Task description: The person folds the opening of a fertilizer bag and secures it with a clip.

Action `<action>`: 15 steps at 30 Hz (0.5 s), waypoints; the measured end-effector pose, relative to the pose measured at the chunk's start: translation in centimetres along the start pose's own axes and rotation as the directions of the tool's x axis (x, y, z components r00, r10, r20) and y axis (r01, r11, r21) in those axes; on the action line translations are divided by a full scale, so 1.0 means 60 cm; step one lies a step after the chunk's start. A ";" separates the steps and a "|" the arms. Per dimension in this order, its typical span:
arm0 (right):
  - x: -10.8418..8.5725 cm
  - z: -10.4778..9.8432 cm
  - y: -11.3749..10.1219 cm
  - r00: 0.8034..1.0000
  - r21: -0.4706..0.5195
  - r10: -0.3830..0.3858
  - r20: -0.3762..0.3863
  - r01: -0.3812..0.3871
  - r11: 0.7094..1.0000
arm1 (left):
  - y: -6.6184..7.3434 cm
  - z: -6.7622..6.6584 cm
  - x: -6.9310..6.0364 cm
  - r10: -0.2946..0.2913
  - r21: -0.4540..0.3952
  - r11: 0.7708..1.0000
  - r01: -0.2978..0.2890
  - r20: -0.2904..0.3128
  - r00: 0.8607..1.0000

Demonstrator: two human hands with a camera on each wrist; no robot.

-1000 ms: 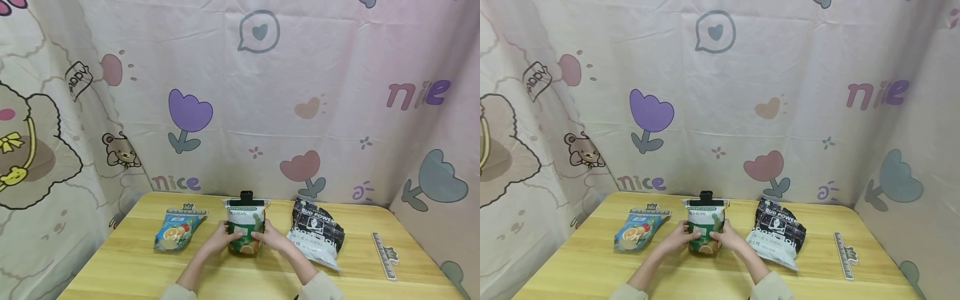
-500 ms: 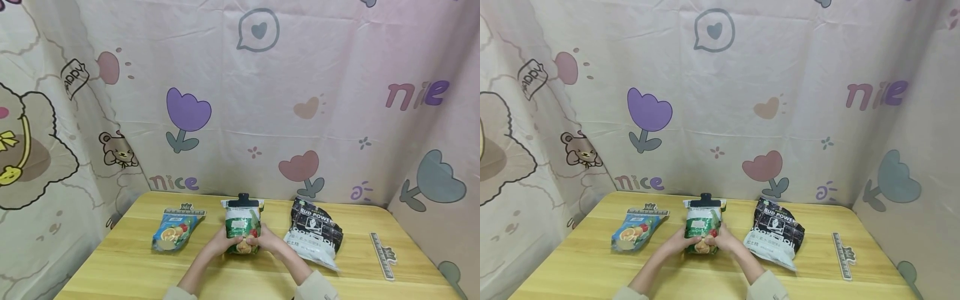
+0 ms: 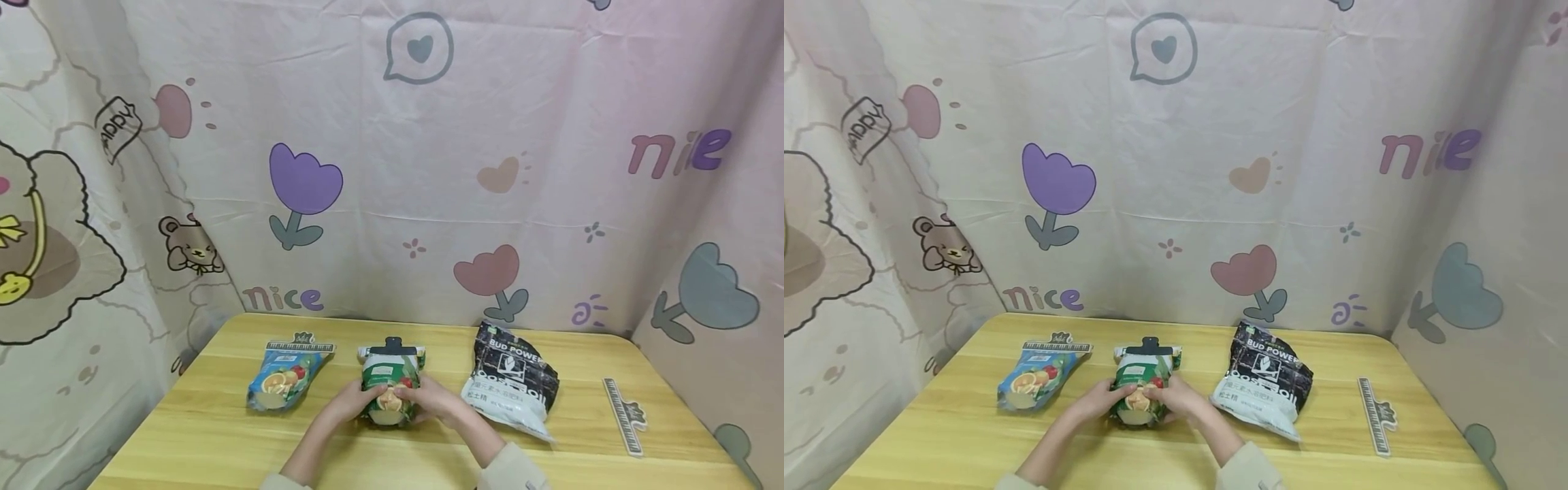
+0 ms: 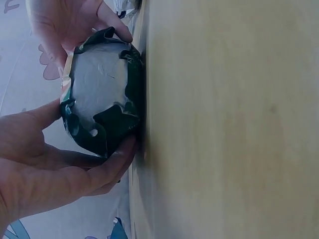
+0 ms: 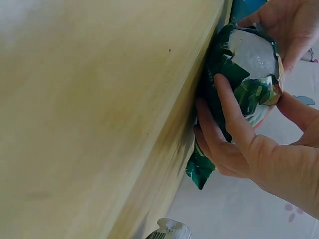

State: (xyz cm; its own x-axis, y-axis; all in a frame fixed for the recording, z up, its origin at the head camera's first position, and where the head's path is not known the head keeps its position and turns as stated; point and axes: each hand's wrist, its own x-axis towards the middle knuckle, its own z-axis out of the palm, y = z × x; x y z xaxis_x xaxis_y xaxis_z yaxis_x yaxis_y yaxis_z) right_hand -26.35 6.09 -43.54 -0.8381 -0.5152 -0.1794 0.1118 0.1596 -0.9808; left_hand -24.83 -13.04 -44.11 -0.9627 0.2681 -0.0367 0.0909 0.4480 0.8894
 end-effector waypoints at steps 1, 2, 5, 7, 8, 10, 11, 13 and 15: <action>0.001 0.001 -0.001 1.000 0.003 0.002 0.000 -0.002 1.000 | 0.000 -0.002 0.001 -0.006 0.008 1.000 0.006 -0.002 1.000; 0.003 0.001 -0.001 1.000 0.003 0.003 -0.002 -0.003 1.000 | 0.001 -0.003 0.001 -0.014 0.017 1.000 0.014 -0.006 1.000; 0.007 0.003 -0.002 1.000 0.001 0.005 -0.014 -0.005 1.000 | 0.005 -0.009 0.001 -0.042 0.052 0.998 0.044 -0.027 0.999; 0.008 0.004 -0.003 1.000 -0.006 -0.001 -0.018 0.001 1.000 | 0.007 -0.011 0.001 -0.059 0.076 0.995 0.062 -0.040 0.997; 0.008 0.005 -0.003 1.000 -0.012 -0.003 -0.020 0.003 1.000 | 0.008 -0.011 0.001 -0.065 0.090 0.994 0.069 -0.045 0.997; 0.007 0.005 -0.004 1.000 -0.021 -0.007 -0.021 0.006 1.000 | 0.008 -0.011 0.001 -0.073 0.106 0.991 0.078 -0.051 0.996; 0.007 0.005 -0.004 1.000 -0.028 -0.009 -0.019 0.009 1.000 | 0.007 -0.011 0.002 -0.073 0.111 0.991 0.079 -0.053 0.996; 0.005 0.005 -0.004 1.000 -0.036 -0.009 -0.017 0.009 0.999 | 0.007 -0.010 0.002 -0.074 0.114 0.990 0.080 -0.055 0.996; 0.003 0.004 -0.005 1.000 -0.049 -0.013 -0.016 0.012 0.999 | 0.006 -0.009 0.005 -0.076 0.113 0.990 0.083 -0.061 0.995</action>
State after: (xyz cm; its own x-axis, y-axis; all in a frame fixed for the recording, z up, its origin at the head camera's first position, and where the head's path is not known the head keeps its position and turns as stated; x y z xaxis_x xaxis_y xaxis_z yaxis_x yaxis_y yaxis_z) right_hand -26.44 5.75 -43.30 -0.8480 -0.5034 -0.1657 0.0757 0.1944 -0.9780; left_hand -25.20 -13.27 -43.57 -0.9805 0.1810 -0.0768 0.0391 0.5623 0.8260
